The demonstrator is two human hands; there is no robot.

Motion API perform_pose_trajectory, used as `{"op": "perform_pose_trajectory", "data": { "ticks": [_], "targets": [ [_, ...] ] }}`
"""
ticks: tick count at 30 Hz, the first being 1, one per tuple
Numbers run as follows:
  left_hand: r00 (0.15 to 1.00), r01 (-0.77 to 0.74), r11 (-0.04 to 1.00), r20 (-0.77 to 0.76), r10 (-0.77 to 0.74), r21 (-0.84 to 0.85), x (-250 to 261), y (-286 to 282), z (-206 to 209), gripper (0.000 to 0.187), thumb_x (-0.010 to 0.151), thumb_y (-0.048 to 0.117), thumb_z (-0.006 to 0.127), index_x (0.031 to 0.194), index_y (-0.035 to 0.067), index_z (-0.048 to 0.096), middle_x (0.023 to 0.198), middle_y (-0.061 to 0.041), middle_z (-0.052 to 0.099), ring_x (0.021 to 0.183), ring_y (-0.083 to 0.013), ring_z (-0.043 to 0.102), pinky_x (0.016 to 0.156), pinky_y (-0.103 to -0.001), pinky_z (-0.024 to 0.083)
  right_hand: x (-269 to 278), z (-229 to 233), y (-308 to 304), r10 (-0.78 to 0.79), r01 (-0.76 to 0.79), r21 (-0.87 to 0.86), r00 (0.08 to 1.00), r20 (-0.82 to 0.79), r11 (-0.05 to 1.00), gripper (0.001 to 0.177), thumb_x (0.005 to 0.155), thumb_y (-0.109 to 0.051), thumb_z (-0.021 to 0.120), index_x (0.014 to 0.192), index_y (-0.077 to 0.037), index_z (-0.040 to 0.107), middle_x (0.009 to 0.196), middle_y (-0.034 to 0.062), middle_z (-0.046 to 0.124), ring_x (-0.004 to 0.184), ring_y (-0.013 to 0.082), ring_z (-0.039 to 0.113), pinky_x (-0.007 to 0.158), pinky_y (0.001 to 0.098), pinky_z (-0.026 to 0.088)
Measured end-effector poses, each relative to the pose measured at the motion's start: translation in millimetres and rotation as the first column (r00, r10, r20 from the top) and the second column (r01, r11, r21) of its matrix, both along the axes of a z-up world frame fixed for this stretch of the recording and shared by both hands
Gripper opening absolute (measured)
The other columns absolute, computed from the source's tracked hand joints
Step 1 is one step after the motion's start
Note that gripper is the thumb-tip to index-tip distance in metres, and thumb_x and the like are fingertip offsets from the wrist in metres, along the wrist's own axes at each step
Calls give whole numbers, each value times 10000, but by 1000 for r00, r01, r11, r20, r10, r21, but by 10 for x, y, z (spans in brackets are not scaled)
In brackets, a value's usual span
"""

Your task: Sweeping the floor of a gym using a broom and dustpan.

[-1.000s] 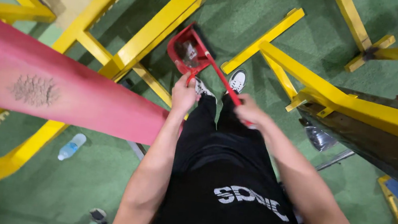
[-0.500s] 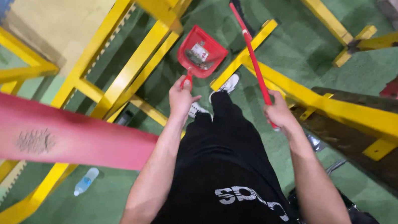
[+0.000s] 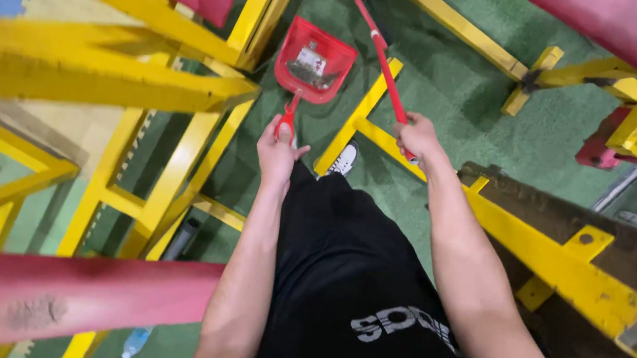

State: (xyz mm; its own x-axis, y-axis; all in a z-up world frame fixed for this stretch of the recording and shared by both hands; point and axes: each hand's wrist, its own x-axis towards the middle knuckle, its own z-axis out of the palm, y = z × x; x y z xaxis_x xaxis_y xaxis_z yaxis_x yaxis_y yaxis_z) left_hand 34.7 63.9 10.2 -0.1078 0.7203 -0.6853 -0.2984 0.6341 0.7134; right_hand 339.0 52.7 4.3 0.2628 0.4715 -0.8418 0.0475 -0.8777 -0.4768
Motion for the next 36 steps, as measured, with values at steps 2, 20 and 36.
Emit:
{"op": "perform_pose_trajectory", "data": {
  "ticks": [2, 20, 36],
  "targets": [
    [998, 51, 999, 33, -51, 20, 4, 180, -221, 496, 1046, 237, 535, 1497, 37, 484, 1049, -45, 646, 656, -76, 545, 681, -378, 672, 56, 0, 151, -39, 39, 1, 999, 14, 999, 632, 890, -81, 625, 1498, -62, 452, 640, 26, 562, 442, 119, 478, 402, 312, 369],
    [595, 641, 757, -540, -595, -128, 277, 2649, -234, 360, 979, 184, 592, 1285, 10, 665, 1026, -204, 761, 629, -259, 775, 572, -356, 616, -434, -1360, 688, -130, 139, -44, 978, 162, 989, 378, 946, -112, 557, 1292, -12, 442, 856, 155, 648, 650, 211, 646, 509, 398, 500],
    [723, 579, 804, -372, -582, -134, 104, 2635, -142, 370, 987, 191, 577, 1292, -6, 643, 1012, -211, 761, 568, -229, 738, 518, -336, 602, -673, -122, 782, -47, 49, -44, 998, 30, 998, 414, 886, -130, 620, 1291, -50, 614, 668, 6, 588, 478, 140, 511, 417, 333, 403]
  ]
}}
